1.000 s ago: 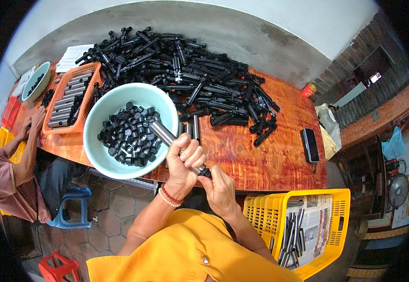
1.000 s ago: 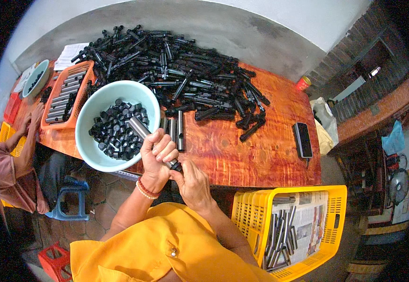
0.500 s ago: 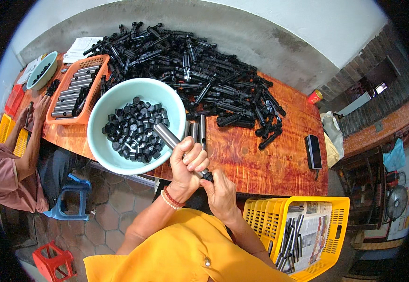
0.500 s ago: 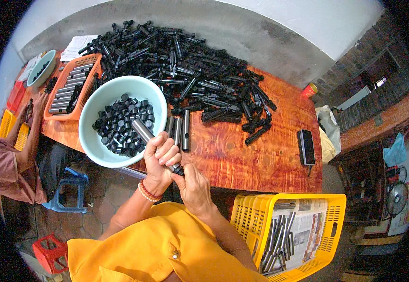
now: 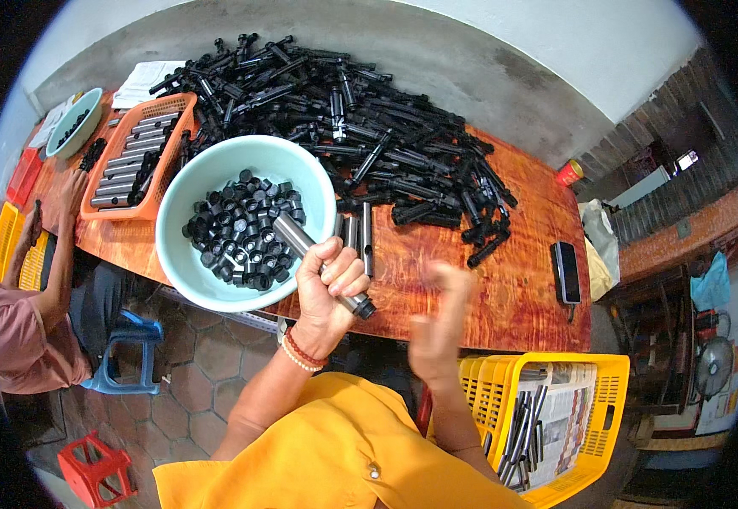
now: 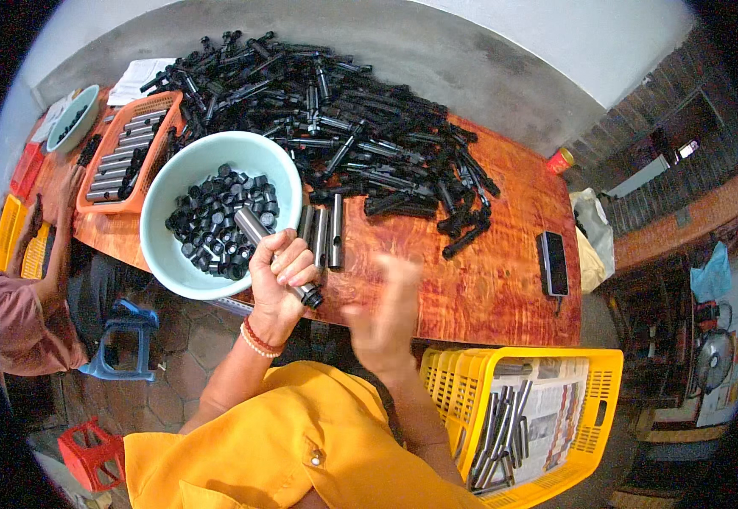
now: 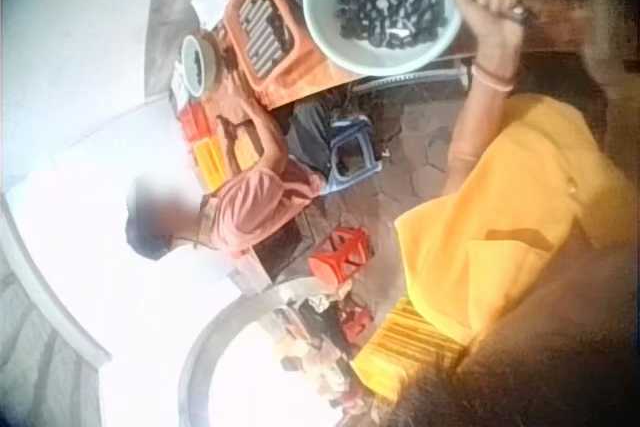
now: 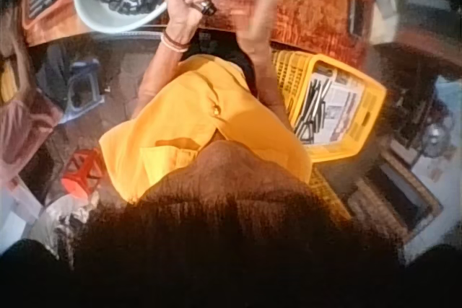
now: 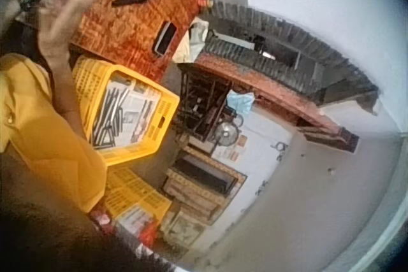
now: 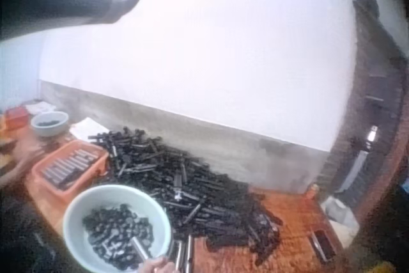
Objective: The person sits at a wooden table and assembles small black cylindrical parts. They pick up a metal rod and a black plastic cap, fit the cap onto the rod, and place the assembled unit on the table. The person repeats this process with multiple parts from a large pile on the table.
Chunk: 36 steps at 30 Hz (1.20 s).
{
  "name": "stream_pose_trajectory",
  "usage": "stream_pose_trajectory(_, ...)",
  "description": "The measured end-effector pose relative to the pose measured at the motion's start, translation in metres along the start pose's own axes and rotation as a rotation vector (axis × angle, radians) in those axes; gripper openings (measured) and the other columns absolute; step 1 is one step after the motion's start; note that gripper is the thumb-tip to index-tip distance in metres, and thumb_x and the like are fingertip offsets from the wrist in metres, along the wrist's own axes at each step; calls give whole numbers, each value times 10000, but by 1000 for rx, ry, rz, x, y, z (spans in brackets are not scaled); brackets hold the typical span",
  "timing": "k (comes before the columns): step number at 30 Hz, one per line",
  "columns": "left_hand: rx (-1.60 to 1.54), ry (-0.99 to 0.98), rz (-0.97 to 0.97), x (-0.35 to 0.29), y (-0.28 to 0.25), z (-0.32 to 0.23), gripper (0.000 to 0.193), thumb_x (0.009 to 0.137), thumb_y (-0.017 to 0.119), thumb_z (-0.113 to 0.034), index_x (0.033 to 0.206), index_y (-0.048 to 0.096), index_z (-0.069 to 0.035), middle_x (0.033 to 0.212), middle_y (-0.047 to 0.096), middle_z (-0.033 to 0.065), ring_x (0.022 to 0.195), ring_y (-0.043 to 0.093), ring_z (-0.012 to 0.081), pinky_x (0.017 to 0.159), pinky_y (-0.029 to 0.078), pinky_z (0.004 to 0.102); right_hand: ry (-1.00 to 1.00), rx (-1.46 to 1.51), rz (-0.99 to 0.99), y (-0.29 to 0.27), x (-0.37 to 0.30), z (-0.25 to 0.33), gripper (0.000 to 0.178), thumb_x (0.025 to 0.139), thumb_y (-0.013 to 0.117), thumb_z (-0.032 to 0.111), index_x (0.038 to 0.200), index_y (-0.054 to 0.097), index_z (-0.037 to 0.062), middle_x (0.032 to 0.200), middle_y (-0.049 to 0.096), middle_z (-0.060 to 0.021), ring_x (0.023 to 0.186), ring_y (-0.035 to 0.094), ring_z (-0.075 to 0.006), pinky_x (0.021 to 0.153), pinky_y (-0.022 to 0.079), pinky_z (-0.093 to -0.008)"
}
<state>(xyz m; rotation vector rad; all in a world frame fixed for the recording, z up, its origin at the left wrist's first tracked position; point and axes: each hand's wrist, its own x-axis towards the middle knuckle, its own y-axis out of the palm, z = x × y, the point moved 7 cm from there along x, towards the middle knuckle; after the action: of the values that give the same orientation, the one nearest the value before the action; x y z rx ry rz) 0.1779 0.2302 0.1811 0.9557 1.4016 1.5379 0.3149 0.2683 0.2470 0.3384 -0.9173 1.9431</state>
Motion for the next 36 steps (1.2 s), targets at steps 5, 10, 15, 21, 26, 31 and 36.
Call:
stream_pose_trajectory(5, -143, -72, -28, 2, -6, 9, 300, 890, 476, -147, 609, 368, -152, 479, 311, -71, 395, 278, 48, 392, 267, 203, -197, 152, -662, -54, -4, 34, 877, 785, 343, 774, 1180, 389, -8, 1181, 447, -157, 1220, 397, -295, 1042, 291, -476)
stream_pose_trajectory(10, -54, -176, -120, -11, -22, 57, 333, 891, 481, -166, 584, 352, -167, 466, 294, -73, 389, 270, 50, 393, 256, 204, -58, 55, -160, 31, -4, 3, 771, 888, 255, 641, 1292, 334, -11, 1259, 375, -157, 1273, 298, -292, 1061, 189, -464)
stream_pose_trajectory(15, -55, -195, -132, -12, -27, 44, 343, 901, 447, -167, 574, 341, -164, 463, 294, -75, 388, 274, 51, 406, 267, 209, 145, 357, -356, -1, -3, -17, 781, 873, 232, 695, 1305, 341, 53, 1334, 350, -97, 1248, 322, -221, 1052, 201, -411)
stream_pose_trajectory(21, 59, -132, -95, -13, -29, 30, 317, 896, 457, -159, 597, 350, -156, 473, 294, -75, 385, 274, 54, 405, 260, 207, 156, 267, -297, 3, -10, -39, 562, 965, 242, 501, 1203, 466, 44, 1196, 392, -57, 1200, 370, -188, 1016, 282, -387)
stream_pose_trajectory(26, 678, 61, -142, -27, -45, 27, 233, 869, 518, -93, 675, 390, -110, 473, 299, -41, 364, 296, 84, 350, 260, 230, 262, 283, -259, 9, -9, -66, 440, 991, 289, 322, 1060, 560, -18, 1056, 447, -100, 1044, 447, -197, 921, 358, -326)
stream_pose_trajectory(31, 1124, 207, -184, -47, -84, 21, 226, 842, 644, -113, 723, 457, -68, 569, 461, -34, 483, 442, 59, 437, 366, 220, 190, 154, 84, 39, 31, -61, 169, 907, 494, 95, 915, 620, -16, 864, 540, -56, 802, 540, -153, 746, 438, -270)
stream_pose_trajectory(36, 1263, 302, -167, -73, -103, 3, 246, 821, 665, -99, 663, 482, -53, 577, 475, -31, 508, 428, 52, 465, 360, 233, -78, 79, 446, 115, 72, -13, 116, 833, 591, 97, 908, 633, 20, 857, 602, -117, 733, 615, -274, 659, 481, -367)
